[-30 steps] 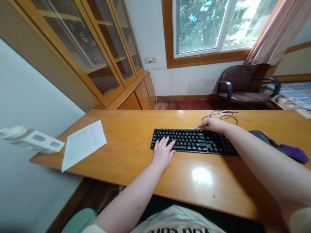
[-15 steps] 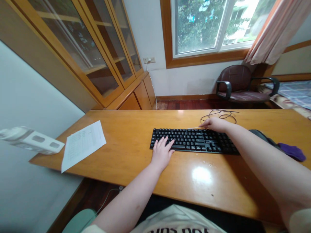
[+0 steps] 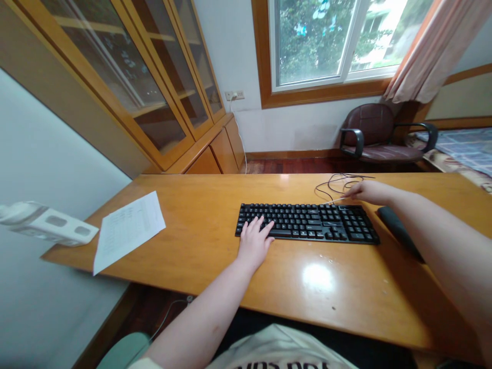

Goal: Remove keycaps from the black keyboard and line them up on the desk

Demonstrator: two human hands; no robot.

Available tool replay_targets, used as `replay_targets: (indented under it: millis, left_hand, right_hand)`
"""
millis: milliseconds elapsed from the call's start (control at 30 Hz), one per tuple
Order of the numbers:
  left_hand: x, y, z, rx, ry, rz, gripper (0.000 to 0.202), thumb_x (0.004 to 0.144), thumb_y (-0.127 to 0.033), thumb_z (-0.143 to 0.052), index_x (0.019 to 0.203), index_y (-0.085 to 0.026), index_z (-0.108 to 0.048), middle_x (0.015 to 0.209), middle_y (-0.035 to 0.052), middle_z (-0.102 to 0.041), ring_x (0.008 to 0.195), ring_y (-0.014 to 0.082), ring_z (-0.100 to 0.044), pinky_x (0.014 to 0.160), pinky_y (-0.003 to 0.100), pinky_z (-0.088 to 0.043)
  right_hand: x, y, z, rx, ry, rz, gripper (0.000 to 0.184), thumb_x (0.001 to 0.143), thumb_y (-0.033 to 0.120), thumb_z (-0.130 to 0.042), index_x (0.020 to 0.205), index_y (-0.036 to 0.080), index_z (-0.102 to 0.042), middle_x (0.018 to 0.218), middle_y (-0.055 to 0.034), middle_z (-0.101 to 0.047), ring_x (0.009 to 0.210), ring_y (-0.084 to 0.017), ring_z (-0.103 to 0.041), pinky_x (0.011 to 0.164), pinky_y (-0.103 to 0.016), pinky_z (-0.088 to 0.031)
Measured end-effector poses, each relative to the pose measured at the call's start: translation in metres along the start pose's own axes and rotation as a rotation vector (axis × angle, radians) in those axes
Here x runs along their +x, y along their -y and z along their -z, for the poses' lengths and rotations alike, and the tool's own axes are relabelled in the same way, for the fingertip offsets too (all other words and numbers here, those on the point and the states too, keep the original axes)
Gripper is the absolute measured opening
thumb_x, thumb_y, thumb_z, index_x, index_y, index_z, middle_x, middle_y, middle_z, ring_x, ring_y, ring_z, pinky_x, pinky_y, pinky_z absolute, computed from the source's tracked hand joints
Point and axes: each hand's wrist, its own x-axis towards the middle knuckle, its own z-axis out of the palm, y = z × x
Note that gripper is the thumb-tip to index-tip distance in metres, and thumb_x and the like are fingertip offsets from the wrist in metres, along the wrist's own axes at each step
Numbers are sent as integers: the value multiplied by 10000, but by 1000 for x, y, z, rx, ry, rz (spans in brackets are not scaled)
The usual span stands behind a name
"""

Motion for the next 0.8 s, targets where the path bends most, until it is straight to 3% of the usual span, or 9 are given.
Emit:
replay_targets:
  millis: [267, 567, 800]
  left_hand:
    - [-1, 1, -1, 15, -13, -10, 480, 818, -332, -597, 1284, -335, -482, 1393, 49, -440, 1310, 231, -344, 1100, 481, -211]
    - [0, 3, -4, 20, -26, -12, 486, 818, -325, -596, 1289, -337, -480, 1400, 50, -431, 1318, 230, -331, 1103, 476, -202]
    - [0, 2, -3, 30, -9, -5, 481, 816, -331, -598, 1284, -339, -487, 1398, 48, -436, 1317, 234, -335, 1098, 477, -217]
  right_hand:
    - [1, 7, -8, 20, 6, 11, 228, 765, 270, -602, 944, 243, -741, 929, -41, -718, 860, -196, -631, 778, -259, -445]
    - [-18, -37, 17, -30, 34, -161, 201, 763, 215, -622, 916, 197, -752, 948, -95, -717, 856, -215, -613, 775, -295, -400]
    - [-34, -29, 24, -66, -59, -220, 285, 842, 265, -523, 1039, 153, -696, 1033, -101, -688, 892, -197, -582, 793, -281, -369]
